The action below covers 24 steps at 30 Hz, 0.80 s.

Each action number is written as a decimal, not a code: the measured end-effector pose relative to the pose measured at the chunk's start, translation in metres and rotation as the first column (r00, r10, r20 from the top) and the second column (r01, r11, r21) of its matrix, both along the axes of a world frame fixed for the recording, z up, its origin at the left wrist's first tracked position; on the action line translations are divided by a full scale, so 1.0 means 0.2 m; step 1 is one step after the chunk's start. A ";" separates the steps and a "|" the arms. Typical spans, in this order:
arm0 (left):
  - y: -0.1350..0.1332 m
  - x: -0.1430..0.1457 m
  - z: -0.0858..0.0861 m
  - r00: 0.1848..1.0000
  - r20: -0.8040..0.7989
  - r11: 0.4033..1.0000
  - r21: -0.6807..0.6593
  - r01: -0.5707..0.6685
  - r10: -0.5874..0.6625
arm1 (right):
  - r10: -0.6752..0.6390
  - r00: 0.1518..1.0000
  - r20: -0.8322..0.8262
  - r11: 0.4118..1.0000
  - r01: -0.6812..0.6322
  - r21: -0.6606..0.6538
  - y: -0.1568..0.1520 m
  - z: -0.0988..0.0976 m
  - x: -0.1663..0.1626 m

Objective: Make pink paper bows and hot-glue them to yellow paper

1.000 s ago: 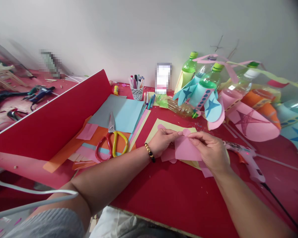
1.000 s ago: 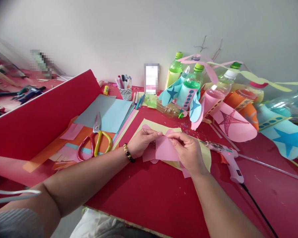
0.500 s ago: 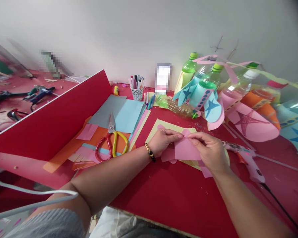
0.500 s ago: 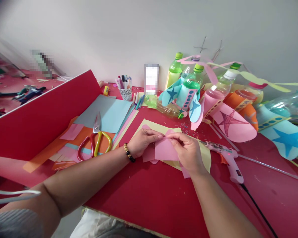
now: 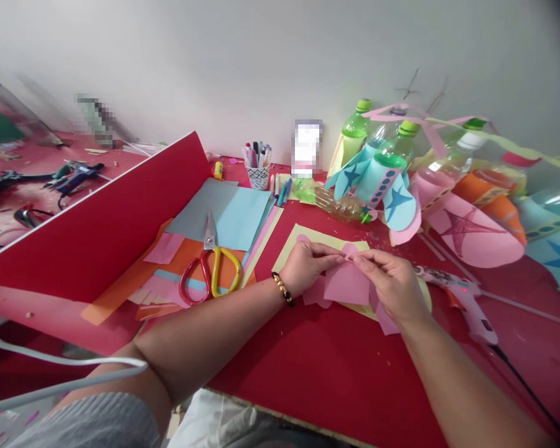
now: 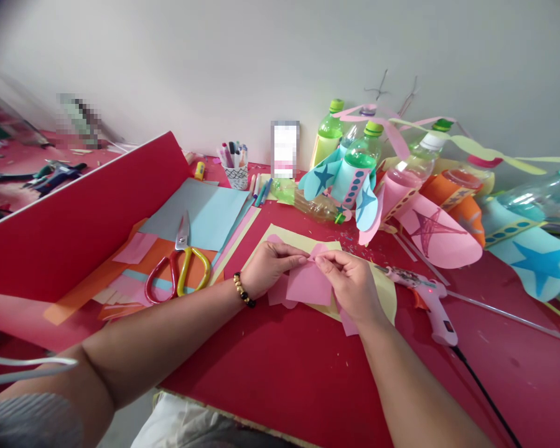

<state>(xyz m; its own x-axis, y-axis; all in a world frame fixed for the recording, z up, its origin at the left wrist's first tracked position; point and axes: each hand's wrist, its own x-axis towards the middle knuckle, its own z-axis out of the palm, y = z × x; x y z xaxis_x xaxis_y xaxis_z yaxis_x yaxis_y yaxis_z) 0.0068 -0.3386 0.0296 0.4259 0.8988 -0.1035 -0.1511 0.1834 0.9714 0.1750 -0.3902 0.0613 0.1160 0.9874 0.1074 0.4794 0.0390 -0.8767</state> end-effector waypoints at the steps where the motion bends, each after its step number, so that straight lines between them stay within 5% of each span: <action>1: 0.00 0.00 0.00 1.000 -0.009 1.000 0.013 -0.009 0.010 | 0.007 1.000 0.017 1.000 -0.007 -0.010 0.00 0.00 0.00; 8: 0.00 -0.01 0.01 0.997 -0.063 0.995 0.098 -0.036 0.043 | -0.020 0.993 0.117 0.998 0.026 -0.053 0.00 0.01 0.01; 24: 0.00 -0.01 0.01 0.994 -0.093 0.990 0.136 -0.049 0.062 | -0.044 0.998 0.051 0.994 0.048 -0.093 0.00 0.03 0.00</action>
